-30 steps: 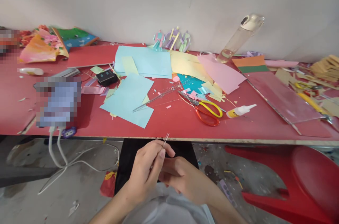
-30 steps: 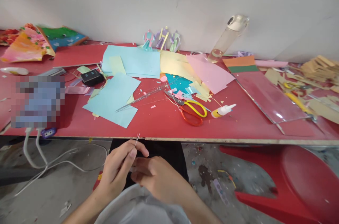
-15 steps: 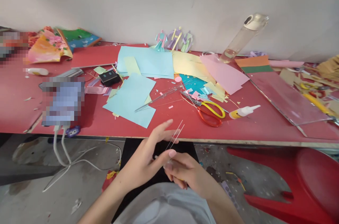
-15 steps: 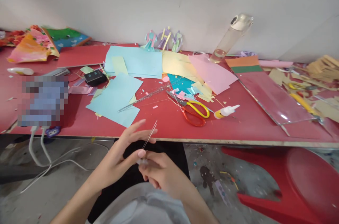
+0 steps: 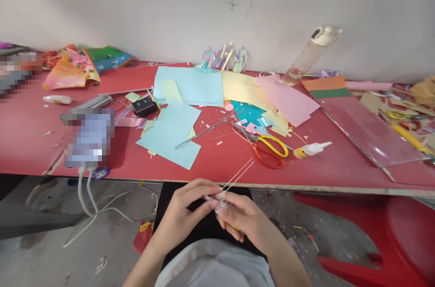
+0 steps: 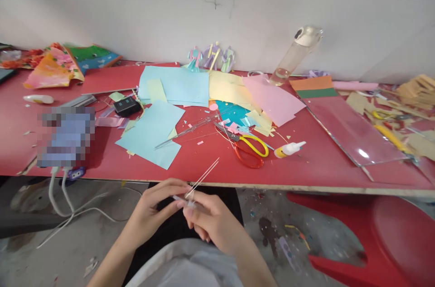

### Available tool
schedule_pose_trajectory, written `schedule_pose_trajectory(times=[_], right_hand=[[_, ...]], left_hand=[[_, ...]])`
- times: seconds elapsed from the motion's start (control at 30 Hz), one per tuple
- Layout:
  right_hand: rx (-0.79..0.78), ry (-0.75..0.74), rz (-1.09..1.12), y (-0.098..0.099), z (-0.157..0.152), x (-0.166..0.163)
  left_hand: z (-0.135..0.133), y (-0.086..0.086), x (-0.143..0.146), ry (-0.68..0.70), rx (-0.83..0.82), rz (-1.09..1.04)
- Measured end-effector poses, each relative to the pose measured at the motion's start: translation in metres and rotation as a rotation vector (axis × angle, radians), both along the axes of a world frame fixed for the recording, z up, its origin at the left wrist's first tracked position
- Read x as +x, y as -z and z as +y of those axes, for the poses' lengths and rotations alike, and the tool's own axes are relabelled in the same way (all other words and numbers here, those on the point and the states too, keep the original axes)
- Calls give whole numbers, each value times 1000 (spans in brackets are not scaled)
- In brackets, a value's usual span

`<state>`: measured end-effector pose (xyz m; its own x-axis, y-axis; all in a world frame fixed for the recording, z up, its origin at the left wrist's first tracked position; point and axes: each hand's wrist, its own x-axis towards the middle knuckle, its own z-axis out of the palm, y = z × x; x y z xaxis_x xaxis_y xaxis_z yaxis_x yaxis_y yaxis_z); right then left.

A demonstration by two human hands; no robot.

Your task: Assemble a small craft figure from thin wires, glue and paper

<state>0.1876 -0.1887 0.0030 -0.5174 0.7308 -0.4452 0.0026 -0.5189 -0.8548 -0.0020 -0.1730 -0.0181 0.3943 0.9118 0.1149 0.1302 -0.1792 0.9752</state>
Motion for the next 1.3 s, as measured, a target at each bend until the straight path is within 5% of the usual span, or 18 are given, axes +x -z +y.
schedule_pose_trajectory(times=[0.3, 0.67, 0.9, 1.3], right_hand=[[104, -8, -80, -30, 32, -2], [253, 62, -161, -56, 80, 0], [330, 112, -135, -62, 123, -3], [549, 266, -59, -64, 175, -15]], left_hand=[[27, -19, 1, -119, 23, -78], [93, -44, 10, -61, -66, -226], [143, -59, 8, 20, -52, -225], [239, -112, -4, 372, 141, -99]])
